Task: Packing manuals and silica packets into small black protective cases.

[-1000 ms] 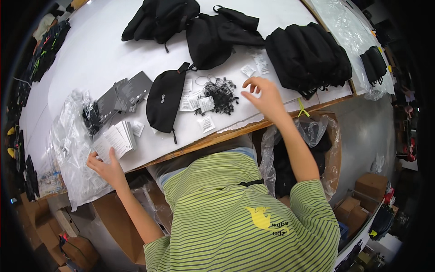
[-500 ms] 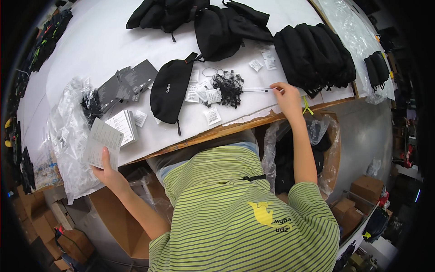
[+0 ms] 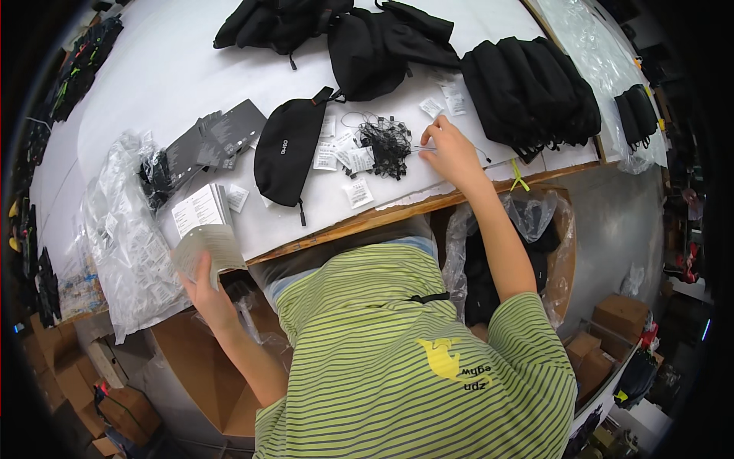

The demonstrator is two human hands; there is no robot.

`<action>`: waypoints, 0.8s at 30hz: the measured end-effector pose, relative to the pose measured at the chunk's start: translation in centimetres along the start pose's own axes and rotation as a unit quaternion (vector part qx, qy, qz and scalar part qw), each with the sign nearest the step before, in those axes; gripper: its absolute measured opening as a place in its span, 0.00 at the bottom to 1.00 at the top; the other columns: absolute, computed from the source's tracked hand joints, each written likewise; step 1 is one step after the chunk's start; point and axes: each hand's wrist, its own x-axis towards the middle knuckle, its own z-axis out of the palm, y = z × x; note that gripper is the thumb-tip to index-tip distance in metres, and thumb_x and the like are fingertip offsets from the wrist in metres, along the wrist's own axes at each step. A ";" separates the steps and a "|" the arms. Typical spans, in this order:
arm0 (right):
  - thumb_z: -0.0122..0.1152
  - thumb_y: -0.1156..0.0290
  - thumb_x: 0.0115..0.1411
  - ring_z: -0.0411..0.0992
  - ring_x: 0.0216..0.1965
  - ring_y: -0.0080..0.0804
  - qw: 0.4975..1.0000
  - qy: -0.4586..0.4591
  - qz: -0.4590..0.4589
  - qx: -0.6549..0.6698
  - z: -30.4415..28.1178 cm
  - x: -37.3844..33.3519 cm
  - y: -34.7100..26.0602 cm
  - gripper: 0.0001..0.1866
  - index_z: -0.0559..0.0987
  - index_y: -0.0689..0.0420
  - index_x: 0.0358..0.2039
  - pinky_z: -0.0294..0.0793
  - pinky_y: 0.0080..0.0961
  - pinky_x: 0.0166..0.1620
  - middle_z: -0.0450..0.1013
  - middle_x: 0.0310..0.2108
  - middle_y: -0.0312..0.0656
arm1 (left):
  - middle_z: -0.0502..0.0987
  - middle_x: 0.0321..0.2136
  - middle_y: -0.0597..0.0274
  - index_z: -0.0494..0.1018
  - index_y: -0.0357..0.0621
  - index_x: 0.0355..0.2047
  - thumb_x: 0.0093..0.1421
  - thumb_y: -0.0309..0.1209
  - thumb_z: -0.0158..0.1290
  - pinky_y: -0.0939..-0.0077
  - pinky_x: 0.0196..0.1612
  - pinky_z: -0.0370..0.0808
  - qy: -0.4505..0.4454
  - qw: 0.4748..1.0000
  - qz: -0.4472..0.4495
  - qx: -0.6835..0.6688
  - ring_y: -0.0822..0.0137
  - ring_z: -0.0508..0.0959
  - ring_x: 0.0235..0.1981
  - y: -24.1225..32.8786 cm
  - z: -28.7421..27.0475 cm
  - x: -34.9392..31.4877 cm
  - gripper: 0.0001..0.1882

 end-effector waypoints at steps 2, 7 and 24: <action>0.65 0.71 0.48 0.70 0.39 0.38 0.998 -0.059 -0.015 -0.029 0.3 0.6 0.4 0.07 0.75 0.56 0.25 0.70 0.32 0.42 0.67 0.35 0.38 | 0.69 0.49 0.55 0.62 0.34 0.56 0.57 0.26 0.53 0.71 0.55 0.63 0.036 0.999 -0.008 0.012 0.62 0.68 0.52 0.5 1.7 -1.1 0.26; 0.65 0.70 0.48 0.70 0.33 0.35 0.998 -0.053 0.035 0.027 -1.6 0.6 0.5 0.05 0.78 0.56 0.22 0.71 0.30 0.37 0.70 0.29 0.38 | 0.68 0.51 0.55 0.60 0.33 0.58 0.58 0.28 0.53 0.72 0.56 0.61 -0.035 0.997 -0.015 0.066 0.64 0.67 0.53 0.2 2.5 -1.6 0.28; 0.60 0.70 0.55 0.73 0.24 0.40 0.985 0.078 0.134 0.071 -2.5 -0.7 2.1 0.05 0.75 0.56 0.30 0.71 0.32 0.29 0.74 0.25 0.42 | 0.66 0.41 0.60 0.60 0.44 0.48 0.49 0.39 0.64 0.74 0.48 0.64 -0.235 0.955 -0.029 0.179 0.67 0.66 0.44 1.2 6.1 -3.5 0.31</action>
